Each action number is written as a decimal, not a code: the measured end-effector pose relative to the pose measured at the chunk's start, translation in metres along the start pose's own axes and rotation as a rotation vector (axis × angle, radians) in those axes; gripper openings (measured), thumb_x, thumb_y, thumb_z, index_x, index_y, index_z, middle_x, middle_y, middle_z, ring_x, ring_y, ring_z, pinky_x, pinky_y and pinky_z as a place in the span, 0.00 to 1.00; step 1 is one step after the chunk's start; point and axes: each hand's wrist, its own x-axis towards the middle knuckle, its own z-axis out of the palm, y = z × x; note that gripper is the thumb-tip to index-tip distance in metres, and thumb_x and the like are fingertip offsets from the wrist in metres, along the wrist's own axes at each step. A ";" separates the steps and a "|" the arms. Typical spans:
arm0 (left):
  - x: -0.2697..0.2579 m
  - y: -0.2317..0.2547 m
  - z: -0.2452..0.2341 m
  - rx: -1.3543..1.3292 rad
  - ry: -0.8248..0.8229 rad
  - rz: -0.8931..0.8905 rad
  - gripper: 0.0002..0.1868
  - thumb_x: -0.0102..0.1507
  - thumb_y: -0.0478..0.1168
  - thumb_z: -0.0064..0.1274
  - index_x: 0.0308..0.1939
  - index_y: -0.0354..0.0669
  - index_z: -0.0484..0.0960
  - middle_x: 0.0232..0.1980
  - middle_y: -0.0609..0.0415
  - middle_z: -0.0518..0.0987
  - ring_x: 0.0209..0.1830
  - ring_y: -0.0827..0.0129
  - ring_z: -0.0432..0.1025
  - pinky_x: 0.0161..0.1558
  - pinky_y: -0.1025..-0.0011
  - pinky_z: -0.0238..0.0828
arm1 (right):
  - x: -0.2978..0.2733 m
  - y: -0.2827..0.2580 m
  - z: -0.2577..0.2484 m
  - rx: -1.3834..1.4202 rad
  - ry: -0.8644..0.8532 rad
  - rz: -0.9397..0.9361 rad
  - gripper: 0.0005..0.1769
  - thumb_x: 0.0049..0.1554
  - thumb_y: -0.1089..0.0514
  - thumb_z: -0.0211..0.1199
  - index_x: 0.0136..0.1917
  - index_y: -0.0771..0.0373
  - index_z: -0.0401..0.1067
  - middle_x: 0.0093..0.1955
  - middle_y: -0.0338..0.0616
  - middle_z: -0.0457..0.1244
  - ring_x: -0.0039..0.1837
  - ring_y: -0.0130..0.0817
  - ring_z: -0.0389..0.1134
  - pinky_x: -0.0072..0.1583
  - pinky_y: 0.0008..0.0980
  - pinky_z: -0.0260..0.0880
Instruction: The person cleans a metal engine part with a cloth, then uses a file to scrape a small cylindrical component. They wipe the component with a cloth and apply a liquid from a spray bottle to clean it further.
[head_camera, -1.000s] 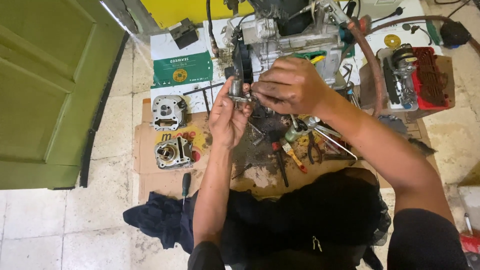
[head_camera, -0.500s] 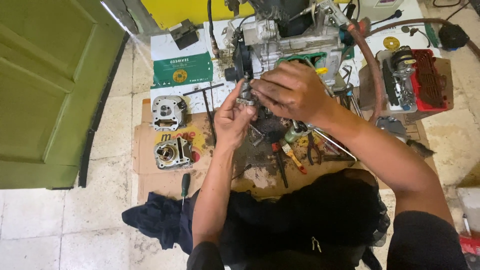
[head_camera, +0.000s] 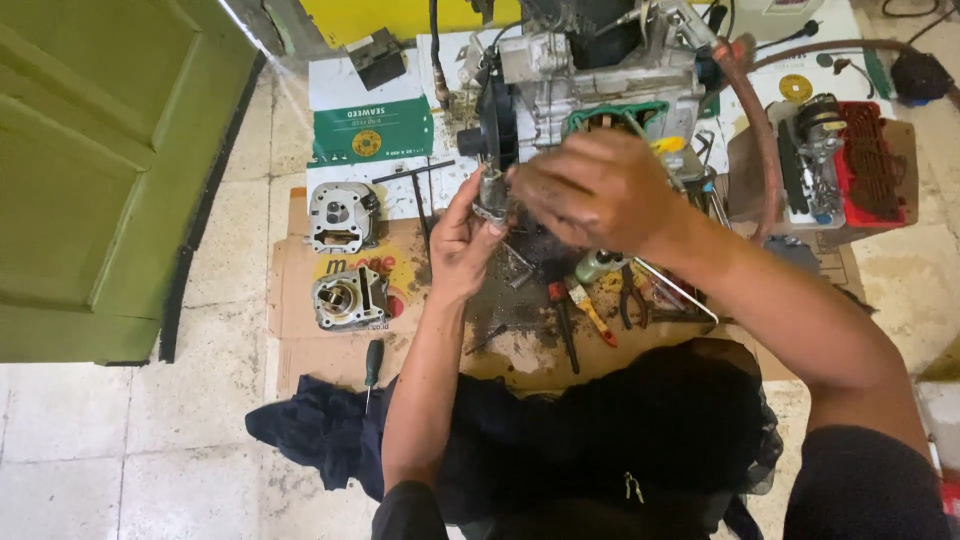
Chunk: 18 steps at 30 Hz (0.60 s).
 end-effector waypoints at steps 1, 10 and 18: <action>-0.001 0.000 -0.002 0.007 -0.020 0.025 0.31 0.68 0.28 0.54 0.74 0.29 0.63 0.69 0.37 0.71 0.49 0.63 0.78 0.49 0.65 0.80 | -0.001 0.002 -0.004 -0.038 0.011 -0.005 0.07 0.63 0.57 0.66 0.47 0.61 0.80 0.41 0.50 0.71 0.40 0.37 0.70 0.38 0.28 0.68; 0.001 0.009 -0.002 -0.026 -0.112 0.058 0.33 0.66 0.23 0.53 0.75 0.31 0.64 0.65 0.33 0.71 0.60 0.53 0.73 0.52 0.59 0.80 | -0.012 -0.012 0.002 -0.095 -0.038 -0.083 0.06 0.61 0.55 0.67 0.49 0.55 0.82 0.41 0.45 0.72 0.42 0.34 0.69 0.41 0.27 0.70; 0.001 0.007 -0.010 0.108 -0.166 0.165 0.30 0.65 0.22 0.52 0.72 0.27 0.65 0.65 0.30 0.70 0.61 0.50 0.71 0.54 0.57 0.80 | -0.005 -0.026 -0.011 -0.035 -0.028 -0.058 0.07 0.62 0.53 0.66 0.49 0.56 0.81 0.42 0.45 0.73 0.42 0.35 0.70 0.41 0.29 0.72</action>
